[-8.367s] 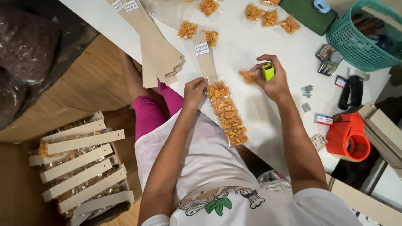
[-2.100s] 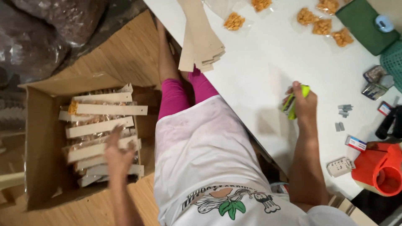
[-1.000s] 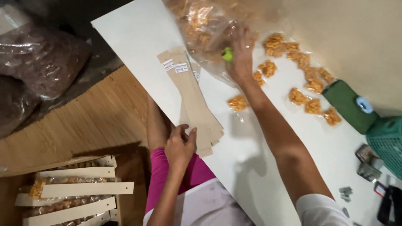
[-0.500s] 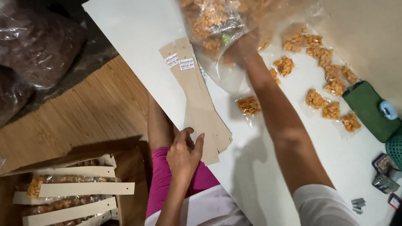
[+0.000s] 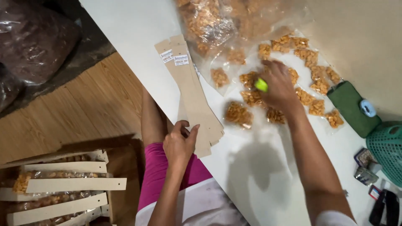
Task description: A person is manually assembling snack strips by stapling individual small bags of snacks onto a long cardboard backing strip.
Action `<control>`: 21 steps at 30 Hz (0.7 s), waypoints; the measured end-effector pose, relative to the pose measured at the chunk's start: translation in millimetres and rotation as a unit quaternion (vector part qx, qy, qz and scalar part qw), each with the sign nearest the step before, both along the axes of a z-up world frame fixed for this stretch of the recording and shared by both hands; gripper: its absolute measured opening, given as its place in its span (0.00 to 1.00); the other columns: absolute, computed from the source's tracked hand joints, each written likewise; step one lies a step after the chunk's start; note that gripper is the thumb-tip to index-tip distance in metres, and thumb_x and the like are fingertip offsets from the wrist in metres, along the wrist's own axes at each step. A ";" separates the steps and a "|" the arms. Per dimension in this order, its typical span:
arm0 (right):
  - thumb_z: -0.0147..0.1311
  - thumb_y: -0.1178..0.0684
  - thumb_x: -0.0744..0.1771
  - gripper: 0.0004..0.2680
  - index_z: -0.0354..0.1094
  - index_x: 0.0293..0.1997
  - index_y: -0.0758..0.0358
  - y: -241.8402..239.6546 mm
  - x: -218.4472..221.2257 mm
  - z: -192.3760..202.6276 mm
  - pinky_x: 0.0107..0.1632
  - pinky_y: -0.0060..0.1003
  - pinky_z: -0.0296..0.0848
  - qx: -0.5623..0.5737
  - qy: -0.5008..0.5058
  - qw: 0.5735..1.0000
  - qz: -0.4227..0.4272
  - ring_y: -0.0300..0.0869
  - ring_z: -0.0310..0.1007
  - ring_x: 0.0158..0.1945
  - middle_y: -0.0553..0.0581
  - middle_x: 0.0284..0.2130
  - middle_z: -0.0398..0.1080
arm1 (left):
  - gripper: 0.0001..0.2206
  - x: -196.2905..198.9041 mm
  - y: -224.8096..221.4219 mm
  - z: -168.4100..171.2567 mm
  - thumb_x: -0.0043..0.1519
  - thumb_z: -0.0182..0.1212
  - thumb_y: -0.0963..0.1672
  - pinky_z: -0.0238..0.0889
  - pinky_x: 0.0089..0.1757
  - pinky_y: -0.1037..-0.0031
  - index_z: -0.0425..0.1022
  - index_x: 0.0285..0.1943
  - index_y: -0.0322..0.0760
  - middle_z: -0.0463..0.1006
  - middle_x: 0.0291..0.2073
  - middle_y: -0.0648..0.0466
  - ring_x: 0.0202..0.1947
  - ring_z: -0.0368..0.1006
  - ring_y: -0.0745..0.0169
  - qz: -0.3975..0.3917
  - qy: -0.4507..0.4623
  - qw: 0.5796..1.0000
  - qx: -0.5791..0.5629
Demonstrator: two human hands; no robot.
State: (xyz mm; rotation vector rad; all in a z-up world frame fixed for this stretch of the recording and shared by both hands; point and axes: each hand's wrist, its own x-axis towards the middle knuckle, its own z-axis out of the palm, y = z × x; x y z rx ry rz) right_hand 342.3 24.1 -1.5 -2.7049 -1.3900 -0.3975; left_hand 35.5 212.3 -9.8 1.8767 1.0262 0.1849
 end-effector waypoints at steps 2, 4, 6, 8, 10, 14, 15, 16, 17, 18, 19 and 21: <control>0.64 0.55 0.57 0.18 0.73 0.51 0.49 34.8 26.9 -20.1 0.63 0.51 0.65 -0.001 0.061 0.998 0.028 0.59 0.64 0.64 0.56 0.60 0.67 | 0.15 1.7 -1.4 2.4 0.60 0.68 0.50 0.71 0.37 0.55 0.79 0.47 0.35 0.83 0.32 0.42 0.36 0.80 0.38 0.006 -0.004 1.000 -0.022; 0.62 0.57 0.56 0.23 0.71 0.57 0.56 79.2 47.3 -36.0 0.62 0.53 0.66 0.002 0.119 0.991 0.062 0.62 0.68 0.61 0.63 0.57 0.70 | 0.13 2.1 -0.4 -6.7 0.60 0.68 0.48 0.70 0.38 0.56 0.78 0.45 0.35 0.83 0.31 0.42 0.36 0.79 0.39 0.016 -0.010 0.999 -0.038; 0.65 0.55 0.60 0.17 0.72 0.54 0.54 131.6 58.2 -49.3 0.60 0.52 0.67 0.072 0.116 0.974 0.178 0.62 0.68 0.59 0.61 0.51 0.70 | 0.10 -0.5 0.7 -28.9 0.60 0.67 0.46 0.68 0.32 0.65 0.77 0.42 0.34 0.82 0.30 0.45 0.28 0.76 0.52 0.047 -0.056 0.988 -0.134; 0.59 0.51 0.61 0.10 0.76 0.45 0.51 171.9 74.7 -88.3 0.52 0.53 0.70 -0.023 0.048 0.989 0.140 0.57 0.74 0.51 0.57 0.43 0.75 | 0.09 -2.5 0.6 -40.7 0.60 0.68 0.45 0.66 0.27 0.68 0.78 0.40 0.35 0.80 0.27 0.47 0.22 0.74 0.57 0.053 -0.092 0.980 -0.168; 0.53 0.46 0.62 0.08 0.80 0.35 0.47 184.0 81.4 -111.2 0.44 0.53 0.73 -0.120 -0.016 0.988 0.094 0.52 0.81 0.44 0.54 0.35 0.80 | 0.08 -5.2 0.6 -60.4 0.60 0.68 0.45 0.64 0.22 0.71 0.78 0.38 0.36 0.78 0.24 0.50 0.16 0.72 0.61 0.054 -0.123 0.969 -0.205; 0.64 0.57 0.57 0.26 0.68 0.63 0.41 131.2 11.5 -59.1 0.55 0.64 0.69 -0.090 0.108 0.987 0.076 0.70 0.59 0.63 0.59 0.60 0.62 | 0.06 -19.1 -4.1 -71.4 0.61 0.67 0.43 0.63 0.29 0.75 0.79 0.40 0.36 0.74 0.25 0.54 0.25 0.69 0.65 0.063 -0.179 0.950 -0.250; 0.62 0.65 0.57 0.35 0.59 0.72 0.37 113.7 -23.8 -30.3 0.61 0.76 0.61 -0.113 0.151 0.981 0.048 0.76 0.50 0.69 0.59 0.73 0.50 | 0.06 -26.1 -6.2 -64.1 0.62 0.65 0.43 0.63 0.31 0.77 0.80 0.43 0.36 0.73 0.26 0.56 0.27 0.69 0.67 0.063 -0.201 0.939 -0.273; 0.62 0.65 0.57 0.35 0.59 0.72 0.37 97.5 -36.1 -24.1 0.61 0.76 0.61 -0.117 0.156 0.980 0.047 0.76 0.50 0.69 0.59 0.73 0.50 | 0.06 -28.7 -13.4 -62.1 0.62 0.65 0.43 0.63 0.31 0.77 0.80 0.43 0.36 0.73 0.26 0.56 0.27 0.69 0.67 0.065 -0.196 0.939 -0.276; 0.65 0.64 0.57 0.36 0.58 0.73 0.40 81.3 -49.2 -17.6 0.61 0.75 0.62 -0.122 0.164 0.978 0.044 0.76 0.51 0.69 0.61 0.73 0.50 | 0.06 -32.1 -20.6 -60.0 0.62 0.64 0.43 0.63 0.33 0.77 0.79 0.43 0.36 0.70 0.28 0.57 0.30 0.67 0.66 0.048 -0.201 0.940 -0.270; 0.68 0.63 0.56 0.37 0.57 0.74 0.43 66.5 -61.0 -9.0 0.61 0.75 0.62 -0.126 0.169 0.977 0.041 0.76 0.51 0.69 0.63 0.72 0.49 | 0.05 -34.0 -26.3 -57.5 0.62 0.63 0.42 0.62 0.35 0.76 0.78 0.44 0.36 0.67 0.29 0.58 0.32 0.66 0.66 0.029 -0.209 0.942 -0.262; 0.68 0.63 0.56 0.37 0.57 0.74 0.43 53.6 -80.0 1.2 0.61 0.75 0.62 -0.128 0.171 0.976 0.040 0.76 0.51 0.69 0.63 0.72 0.49 | 0.05 -42.3 -36.7 -39.4 0.62 0.63 0.42 0.62 0.35 0.76 0.78 0.44 0.36 0.67 0.29 0.58 0.32 0.66 0.66 0.030 -0.207 0.942 -0.264; 0.54 0.71 0.62 0.35 0.46 0.77 0.47 29.5 -113.5 27.1 0.71 0.69 0.45 -0.153 0.233 0.961 -0.005 0.64 0.37 0.76 0.57 0.76 0.37 | 0.02 -53.8 -55.1 0.1 0.62 0.64 0.42 0.51 0.35 0.83 0.77 0.39 0.40 0.56 0.24 0.65 0.28 0.55 0.75 0.024 -0.230 0.917 -0.325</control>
